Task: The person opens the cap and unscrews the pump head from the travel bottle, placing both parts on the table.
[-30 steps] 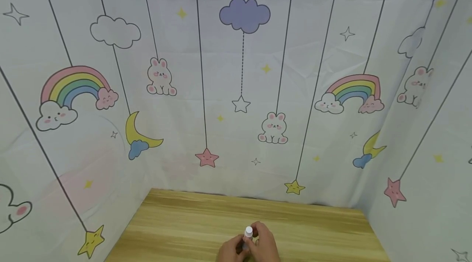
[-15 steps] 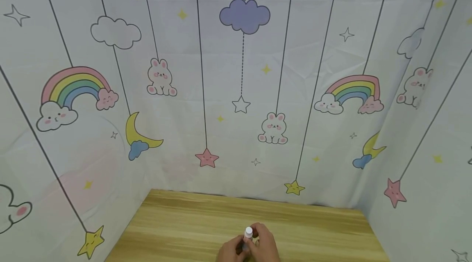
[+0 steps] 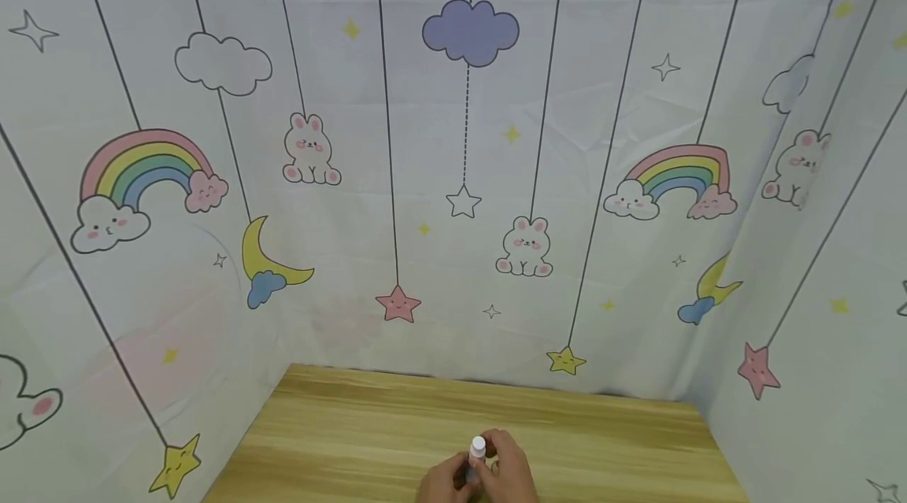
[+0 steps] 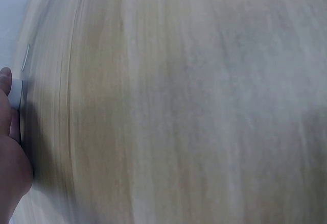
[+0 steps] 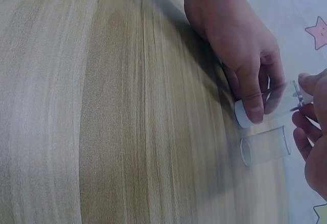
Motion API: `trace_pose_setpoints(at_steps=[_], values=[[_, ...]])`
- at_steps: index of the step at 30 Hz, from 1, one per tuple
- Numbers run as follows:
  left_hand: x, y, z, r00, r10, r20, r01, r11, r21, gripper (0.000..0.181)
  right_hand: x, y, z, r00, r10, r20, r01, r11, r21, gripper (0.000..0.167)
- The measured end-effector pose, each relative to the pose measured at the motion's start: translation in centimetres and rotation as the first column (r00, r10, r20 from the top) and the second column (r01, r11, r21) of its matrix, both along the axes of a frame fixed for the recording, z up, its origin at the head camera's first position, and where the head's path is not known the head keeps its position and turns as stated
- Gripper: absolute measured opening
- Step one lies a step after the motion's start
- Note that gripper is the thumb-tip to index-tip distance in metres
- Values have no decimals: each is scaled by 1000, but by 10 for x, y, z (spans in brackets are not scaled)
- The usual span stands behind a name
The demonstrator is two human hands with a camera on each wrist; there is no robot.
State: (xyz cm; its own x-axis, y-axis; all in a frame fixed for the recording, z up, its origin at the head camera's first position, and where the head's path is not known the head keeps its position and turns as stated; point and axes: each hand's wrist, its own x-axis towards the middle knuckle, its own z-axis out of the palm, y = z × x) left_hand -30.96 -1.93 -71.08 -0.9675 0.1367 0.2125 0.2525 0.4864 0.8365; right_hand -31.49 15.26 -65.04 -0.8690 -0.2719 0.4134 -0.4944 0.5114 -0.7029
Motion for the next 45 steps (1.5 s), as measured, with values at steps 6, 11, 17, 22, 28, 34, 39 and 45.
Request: trace_pose_setpoints(at_steps=[6, 11, 17, 22, 28, 34, 39, 45], values=[[-1, -1, -2, 999, -15, 40, 14, 999, 29, 36, 0, 0, 0, 1000, 1, 24, -1, 1000, 12, 24], [-1, 0, -4, 999, -15, 37, 14, 999, 31, 36, 0, 1, -1, 1000, 6, -3, -6, 1000, 18, 23], [-1, 0, -5, 999, -23, 30, 21, 998, 52, 35, 0, 1, 1, 1000, 16, -27, -15, 1000, 26, 22], [-2, -1, -5, 999, -27, 38, 25, 998, 50, 36, 1, 1, 3, 1000, 20, 18, -20, 999, 34, 23], [-2, -2, -3, 999, -32, 36, 31, 999, 32, 38, 0, 1, 4, 999, 28, 23, -29, 999, 36, 23], [-1, -1, -1, 999, -26, 31, 25, 999, 26, 37, 0, 2, 3, 999, 40, 30, -41, 999, 33, 23], [-2, 0, -3, 999, -18, 27, 18, 999, 27, 36, 0, 2, 5, 998, 42, 39, -43, 999, 28, 23], [-2, 0, -3, 1000, -9, 6, 9, 1000, 13, 35, 1, 2, 5, 999, 41, 20, -41, 999, 26, 22]])
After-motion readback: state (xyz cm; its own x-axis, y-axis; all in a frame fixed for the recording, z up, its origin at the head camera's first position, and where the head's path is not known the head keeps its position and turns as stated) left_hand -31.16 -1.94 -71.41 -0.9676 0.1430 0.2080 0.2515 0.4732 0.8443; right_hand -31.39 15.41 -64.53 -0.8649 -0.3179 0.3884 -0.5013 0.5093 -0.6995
